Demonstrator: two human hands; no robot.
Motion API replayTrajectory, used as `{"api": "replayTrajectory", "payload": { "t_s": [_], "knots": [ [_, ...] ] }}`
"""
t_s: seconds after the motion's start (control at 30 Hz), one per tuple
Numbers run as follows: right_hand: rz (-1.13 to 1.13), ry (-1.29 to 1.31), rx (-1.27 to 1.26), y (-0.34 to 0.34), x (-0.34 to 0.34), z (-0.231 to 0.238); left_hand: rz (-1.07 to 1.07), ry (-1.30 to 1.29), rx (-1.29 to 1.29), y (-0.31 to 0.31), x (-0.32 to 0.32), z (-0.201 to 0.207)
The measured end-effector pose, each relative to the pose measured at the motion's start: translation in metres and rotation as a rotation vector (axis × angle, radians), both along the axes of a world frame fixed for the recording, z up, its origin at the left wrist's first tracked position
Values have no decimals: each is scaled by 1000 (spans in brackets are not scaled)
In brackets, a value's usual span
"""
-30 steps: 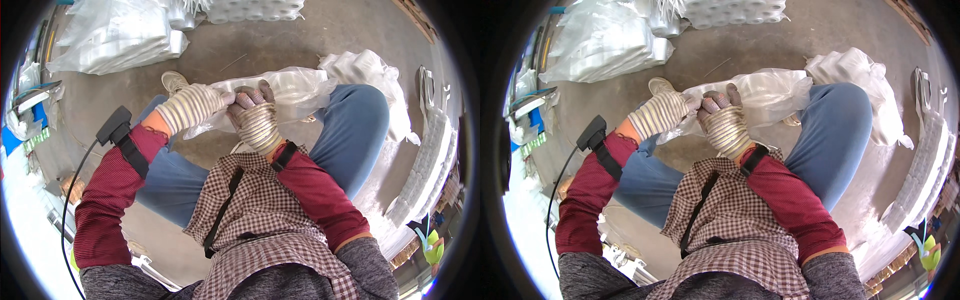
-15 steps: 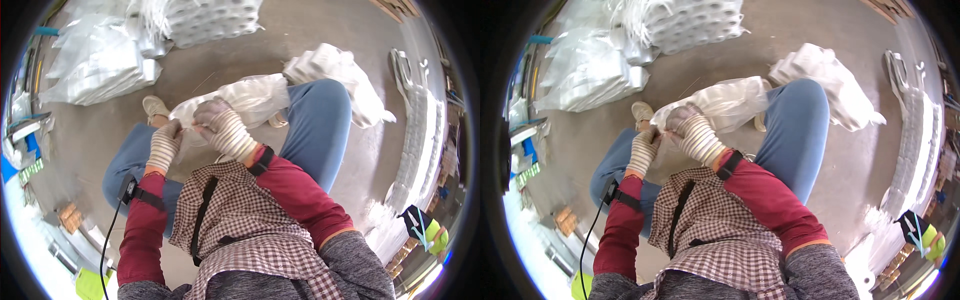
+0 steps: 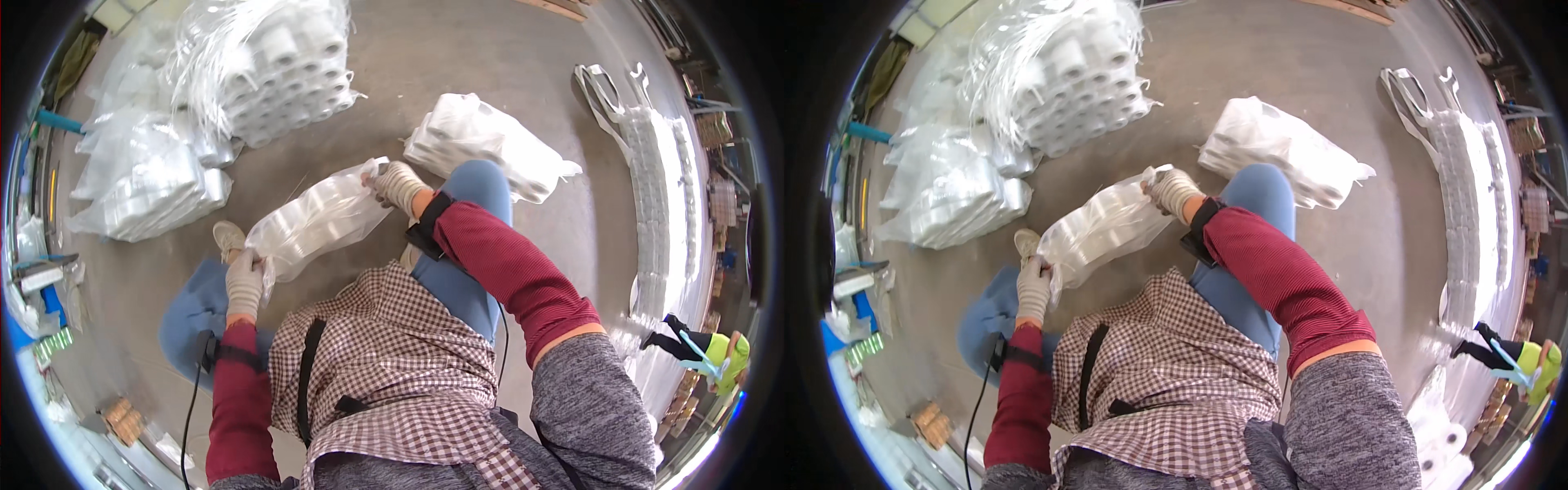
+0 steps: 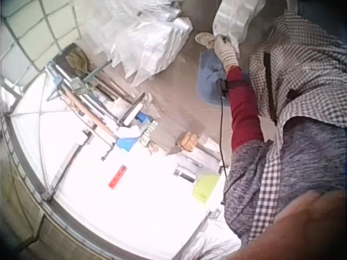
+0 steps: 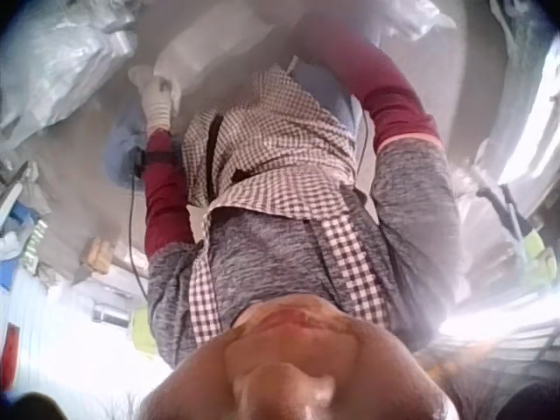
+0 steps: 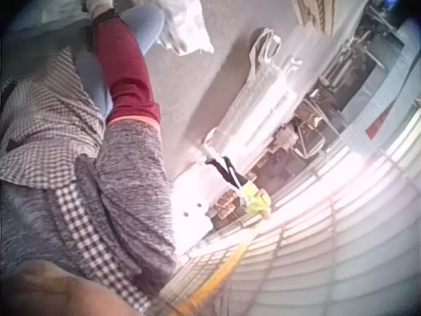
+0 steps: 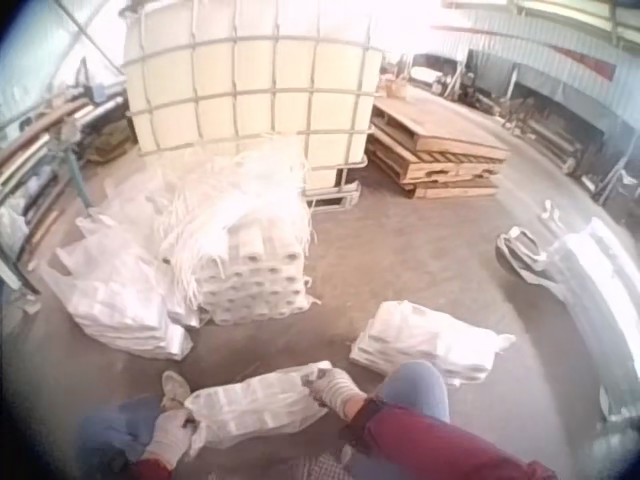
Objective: Tying bundles of plastic film rolls with thin plastic strips.
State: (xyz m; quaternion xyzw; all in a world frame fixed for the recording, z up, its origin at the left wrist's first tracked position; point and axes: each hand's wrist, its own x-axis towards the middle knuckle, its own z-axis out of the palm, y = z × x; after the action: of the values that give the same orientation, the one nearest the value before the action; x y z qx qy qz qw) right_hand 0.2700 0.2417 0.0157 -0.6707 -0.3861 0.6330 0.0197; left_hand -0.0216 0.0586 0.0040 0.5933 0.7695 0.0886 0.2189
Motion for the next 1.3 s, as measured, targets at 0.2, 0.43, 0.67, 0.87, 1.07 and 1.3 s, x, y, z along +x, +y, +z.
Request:
{"api": "replayTrajectory", "payload": {
  "t_s": [0.2,0.43,0.67,0.87,1.07,1.3],
  "knots": [
    [-9,44,108,-10,15,-31,6,-35,104,-27,22,10],
    [48,189,-21,10,21,12,707,-912,86,7,34,24],
    [240,733,30,27,58,-5,791,-955,147,36,83,37],
    [-68,876,232,-3,78,-22,690,-885,140,49,90,44],
    [-418,755,630,-63,120,5,547,-972,127,80,139,86],
    [-901,358,757,-132,205,16,-387,-533,459,153,221,56]
  ]
}}
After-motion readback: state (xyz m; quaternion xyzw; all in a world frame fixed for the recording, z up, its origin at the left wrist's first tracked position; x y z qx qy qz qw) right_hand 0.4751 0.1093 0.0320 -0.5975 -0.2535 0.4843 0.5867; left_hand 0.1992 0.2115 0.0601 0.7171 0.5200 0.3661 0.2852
